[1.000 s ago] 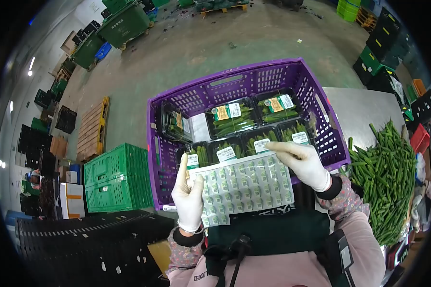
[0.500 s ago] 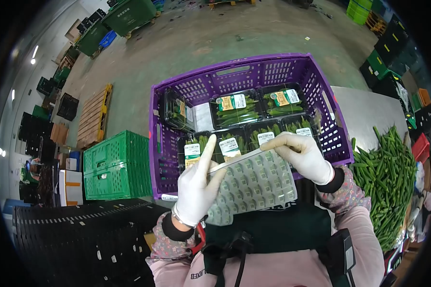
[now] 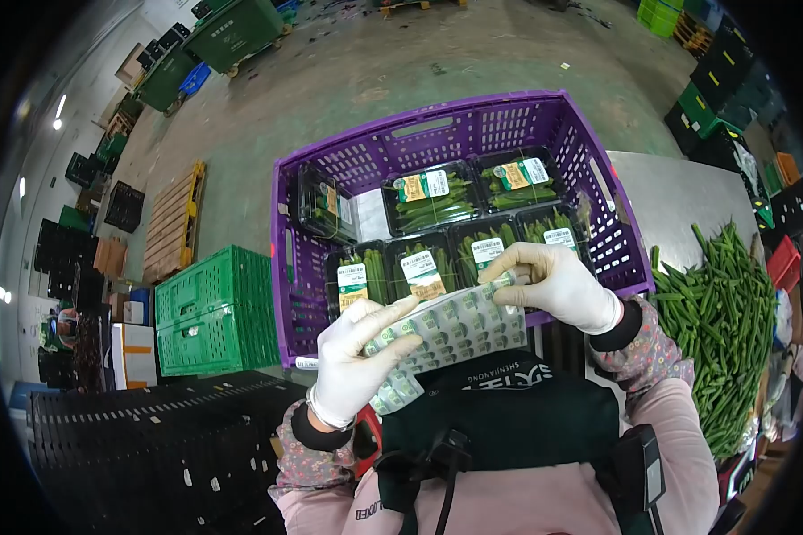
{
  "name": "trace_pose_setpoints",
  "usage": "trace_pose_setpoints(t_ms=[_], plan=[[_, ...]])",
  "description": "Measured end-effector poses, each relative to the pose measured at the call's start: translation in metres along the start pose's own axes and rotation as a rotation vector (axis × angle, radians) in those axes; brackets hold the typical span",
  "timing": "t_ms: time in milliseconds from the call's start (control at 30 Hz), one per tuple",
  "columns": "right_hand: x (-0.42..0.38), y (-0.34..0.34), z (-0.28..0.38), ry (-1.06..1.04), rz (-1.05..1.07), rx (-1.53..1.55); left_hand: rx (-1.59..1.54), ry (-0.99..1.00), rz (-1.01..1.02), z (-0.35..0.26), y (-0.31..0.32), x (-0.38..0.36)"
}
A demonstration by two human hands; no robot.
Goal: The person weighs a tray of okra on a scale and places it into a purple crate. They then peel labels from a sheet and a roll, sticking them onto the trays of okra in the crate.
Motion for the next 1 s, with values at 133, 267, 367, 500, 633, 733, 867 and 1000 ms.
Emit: trace_pose_setpoints(t_ms=[133,267,367,500,633,733,867,1000], plan=[[0.004,-0.003,-0.012,-0.007,-0.061,-0.082,0.027,-0.048,-0.043,0.005,0.002,-0.001],[0.007,-0.002,-0.020,-0.116,-0.161,-0.145,0.007,-0.104,-0.067,0.012,0.002,-0.003],[0.005,-0.003,-0.020,-0.142,-0.222,-0.304,-0.009,-0.170,-0.033,0.017,0.001,-0.006],[0.003,0.006,0.014,-0.553,-0.227,-0.664,0.046,-0.164,-0.035,0.018,-0.001,-0.006],[-0.002,0.042,0.049,-0.738,-0.012,-1.170,0.060,-0.179,0.007,0.020,0.005,-0.004],[-0.001,0.058,0.042,-0.808,0.056,-1.340,0.058,-0.195,0.014,0.021,0.006,-0.004],[-0.001,0.068,0.034,-0.813,0.150,-1.468,0.073,-0.169,0.030,0.022,0.004,-0.002],[-0.002,0.071,0.032,-0.901,0.156,-1.460,0.046,-0.193,0.036,0.029,0.004,-0.004]])
Point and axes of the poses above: each hand's wrist, its own x-axis towards the middle knuckle, its own y-axis out of the palm, z = x × y, the point moved 7 cm from there along x, towards the middle knuckle, and after that the axes turned 1 degree about x, right-handed, at the moved point
